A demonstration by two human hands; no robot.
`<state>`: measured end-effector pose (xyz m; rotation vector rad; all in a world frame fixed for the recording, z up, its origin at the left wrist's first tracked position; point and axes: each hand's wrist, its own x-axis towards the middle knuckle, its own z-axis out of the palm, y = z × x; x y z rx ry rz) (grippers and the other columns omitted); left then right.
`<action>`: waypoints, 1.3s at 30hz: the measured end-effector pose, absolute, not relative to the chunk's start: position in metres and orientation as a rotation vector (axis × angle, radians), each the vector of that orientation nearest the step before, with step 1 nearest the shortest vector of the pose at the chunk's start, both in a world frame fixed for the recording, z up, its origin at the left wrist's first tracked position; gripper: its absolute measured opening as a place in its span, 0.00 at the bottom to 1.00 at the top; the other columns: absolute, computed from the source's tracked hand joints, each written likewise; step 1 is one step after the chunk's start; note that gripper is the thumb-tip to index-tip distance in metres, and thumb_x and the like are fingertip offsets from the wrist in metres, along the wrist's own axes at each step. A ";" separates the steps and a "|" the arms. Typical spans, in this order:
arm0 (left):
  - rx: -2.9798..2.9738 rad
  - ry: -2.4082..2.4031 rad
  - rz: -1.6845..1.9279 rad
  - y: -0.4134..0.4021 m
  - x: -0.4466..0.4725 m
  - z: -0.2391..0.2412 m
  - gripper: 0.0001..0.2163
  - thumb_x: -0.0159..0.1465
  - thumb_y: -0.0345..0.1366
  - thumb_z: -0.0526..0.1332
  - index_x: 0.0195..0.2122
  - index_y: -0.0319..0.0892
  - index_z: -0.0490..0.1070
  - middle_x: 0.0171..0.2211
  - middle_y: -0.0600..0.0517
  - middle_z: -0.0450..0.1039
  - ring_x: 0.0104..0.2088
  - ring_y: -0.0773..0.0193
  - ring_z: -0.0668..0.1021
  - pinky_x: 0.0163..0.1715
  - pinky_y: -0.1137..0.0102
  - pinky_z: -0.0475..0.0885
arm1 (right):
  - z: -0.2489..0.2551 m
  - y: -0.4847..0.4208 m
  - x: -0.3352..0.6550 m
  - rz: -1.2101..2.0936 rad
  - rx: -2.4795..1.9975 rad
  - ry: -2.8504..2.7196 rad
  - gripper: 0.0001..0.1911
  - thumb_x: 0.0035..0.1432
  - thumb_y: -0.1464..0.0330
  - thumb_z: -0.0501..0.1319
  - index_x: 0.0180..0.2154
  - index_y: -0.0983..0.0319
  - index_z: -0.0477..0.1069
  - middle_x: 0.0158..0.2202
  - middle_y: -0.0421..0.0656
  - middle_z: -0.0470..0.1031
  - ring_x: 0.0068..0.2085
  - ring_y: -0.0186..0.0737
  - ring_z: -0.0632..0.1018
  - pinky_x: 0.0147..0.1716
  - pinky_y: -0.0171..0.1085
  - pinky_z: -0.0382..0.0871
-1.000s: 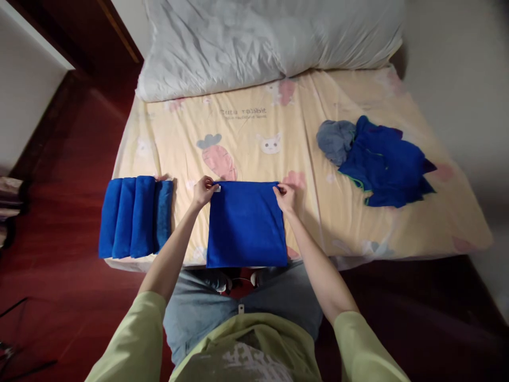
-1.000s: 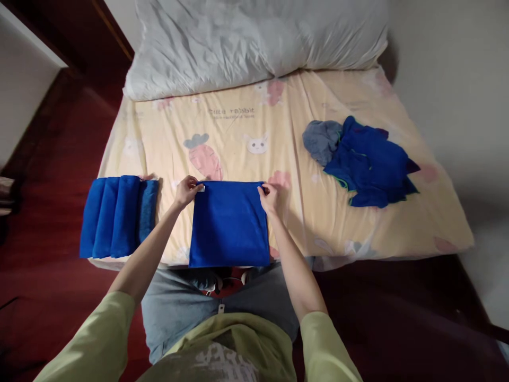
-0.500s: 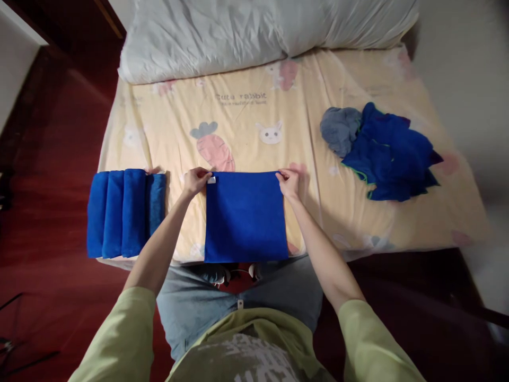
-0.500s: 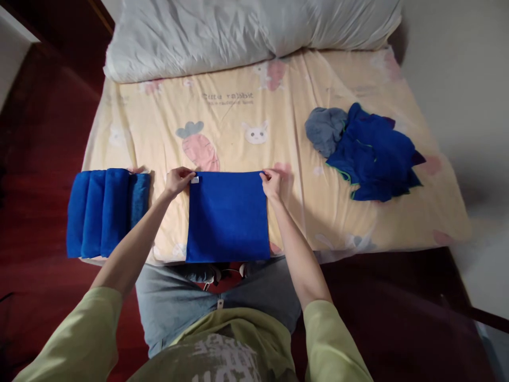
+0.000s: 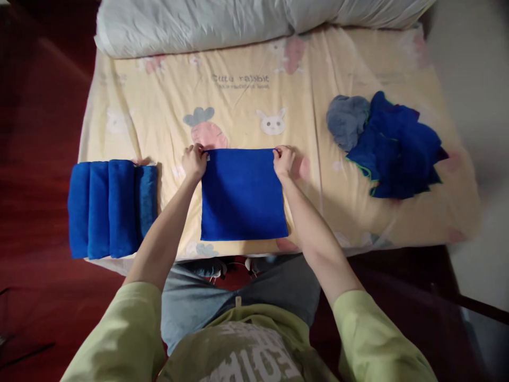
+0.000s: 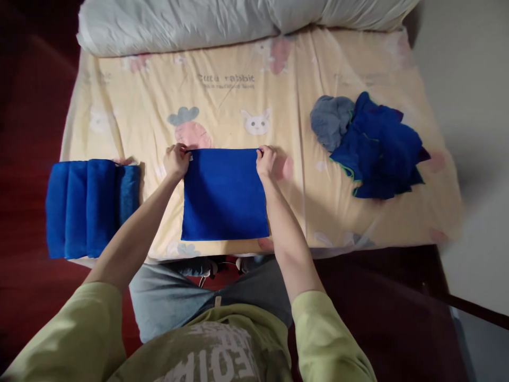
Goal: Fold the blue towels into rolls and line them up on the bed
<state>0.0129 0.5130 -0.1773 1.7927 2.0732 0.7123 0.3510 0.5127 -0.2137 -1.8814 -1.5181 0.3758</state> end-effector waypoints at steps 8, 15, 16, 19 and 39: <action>2.315 1.633 0.600 0.436 0.065 -0.168 0.28 0.72 0.45 0.52 0.71 0.39 0.63 0.76 0.42 0.54 0.77 0.47 0.53 0.76 0.47 0.50 | -0.179 0.419 0.302 0.394 -1.540 -1.878 0.19 0.75 0.66 0.52 0.57 0.57 0.78 0.53 0.51 0.78 0.57 0.51 0.75 0.63 0.52 0.70; 2.138 1.753 0.578 0.410 0.077 -0.190 0.31 0.74 0.47 0.48 0.74 0.35 0.59 0.77 0.40 0.49 0.78 0.48 0.50 0.77 0.47 0.43 | -0.191 0.393 0.291 0.497 -1.576 -1.795 0.16 0.71 0.63 0.60 0.54 0.59 0.81 0.49 0.51 0.78 0.54 0.51 0.76 0.61 0.49 0.73; 2.126 1.747 0.587 0.410 0.077 -0.190 0.31 0.74 0.47 0.48 0.74 0.36 0.60 0.77 0.40 0.49 0.78 0.48 0.50 0.77 0.47 0.43 | -0.192 0.392 0.292 0.502 -1.589 -1.791 0.15 0.70 0.63 0.61 0.53 0.58 0.81 0.49 0.51 0.78 0.55 0.51 0.76 0.62 0.49 0.72; 2.106 1.729 0.614 0.411 0.077 -0.188 0.31 0.73 0.47 0.48 0.74 0.37 0.59 0.77 0.42 0.49 0.78 0.48 0.50 0.77 0.47 0.43 | -0.192 0.393 0.295 0.538 -1.606 -1.764 0.14 0.70 0.65 0.61 0.50 0.57 0.83 0.49 0.51 0.78 0.54 0.51 0.77 0.61 0.50 0.73; 2.036 1.711 0.655 0.410 0.082 -0.186 0.33 0.72 0.48 0.50 0.74 0.38 0.60 0.77 0.44 0.50 0.78 0.49 0.50 0.78 0.49 0.39 | -0.179 0.391 0.431 0.144 -1.942 -1.298 0.21 0.63 0.70 0.55 0.56 0.64 0.74 0.62 0.60 0.70 0.67 0.57 0.71 0.67 0.58 0.66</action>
